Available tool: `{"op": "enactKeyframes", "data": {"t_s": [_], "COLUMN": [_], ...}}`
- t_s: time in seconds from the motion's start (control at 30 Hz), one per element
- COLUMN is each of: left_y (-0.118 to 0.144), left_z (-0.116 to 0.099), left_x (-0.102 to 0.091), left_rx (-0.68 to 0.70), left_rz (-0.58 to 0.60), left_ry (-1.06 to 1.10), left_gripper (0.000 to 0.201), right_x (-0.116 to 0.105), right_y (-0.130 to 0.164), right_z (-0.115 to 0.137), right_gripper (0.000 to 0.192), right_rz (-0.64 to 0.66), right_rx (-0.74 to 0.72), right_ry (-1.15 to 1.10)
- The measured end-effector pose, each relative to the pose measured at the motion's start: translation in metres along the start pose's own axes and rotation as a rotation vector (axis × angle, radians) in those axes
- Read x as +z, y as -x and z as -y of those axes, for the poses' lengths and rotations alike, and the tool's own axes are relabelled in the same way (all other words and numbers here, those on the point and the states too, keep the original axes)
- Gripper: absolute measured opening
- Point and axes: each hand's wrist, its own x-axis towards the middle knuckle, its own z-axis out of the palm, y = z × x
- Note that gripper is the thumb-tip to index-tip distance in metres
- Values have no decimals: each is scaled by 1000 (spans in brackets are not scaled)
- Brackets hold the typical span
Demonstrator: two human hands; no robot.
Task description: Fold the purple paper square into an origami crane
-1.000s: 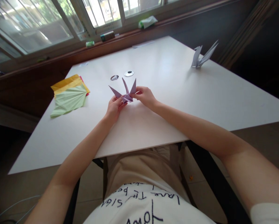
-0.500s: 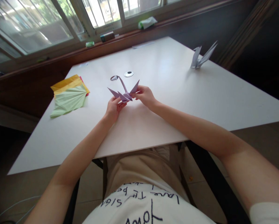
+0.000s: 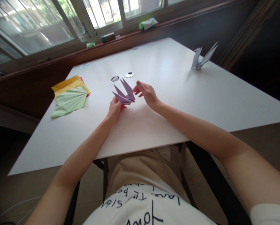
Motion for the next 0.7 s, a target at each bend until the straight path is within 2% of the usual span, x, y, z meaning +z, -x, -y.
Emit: {"op": "enactKeyframes", "data": {"t_s": [0.1,0.27,0.33,0.47,0.57,0.7], "left_y": [0,-3,-3,-3,-4,-3], "left_z": [0,3,3,4,3,-3], "left_x": [-1,-2,-2,-2,-4,-4], "left_rx": [27,50,62,67,55,61], "left_rz": [10,3,-5,-48,-135,-214], "left_ry": [-33,-58,-66,-77,-58,16], "left_gripper": [15,14,15,18,23,41], "right_x": [-2,-3,-3,-2,-2,-2], "right_y": [-2,-1,0,0,0,-1], "right_z": [0,-3,-4,-5,-6,-9], "right_gripper": [39,24,20,15,13,15], "right_rz": [35,241,281,276,237,136], "right_rx": [60,155,163,159,154,142], "right_ry": [3,-4,-7,14,37,66]}}
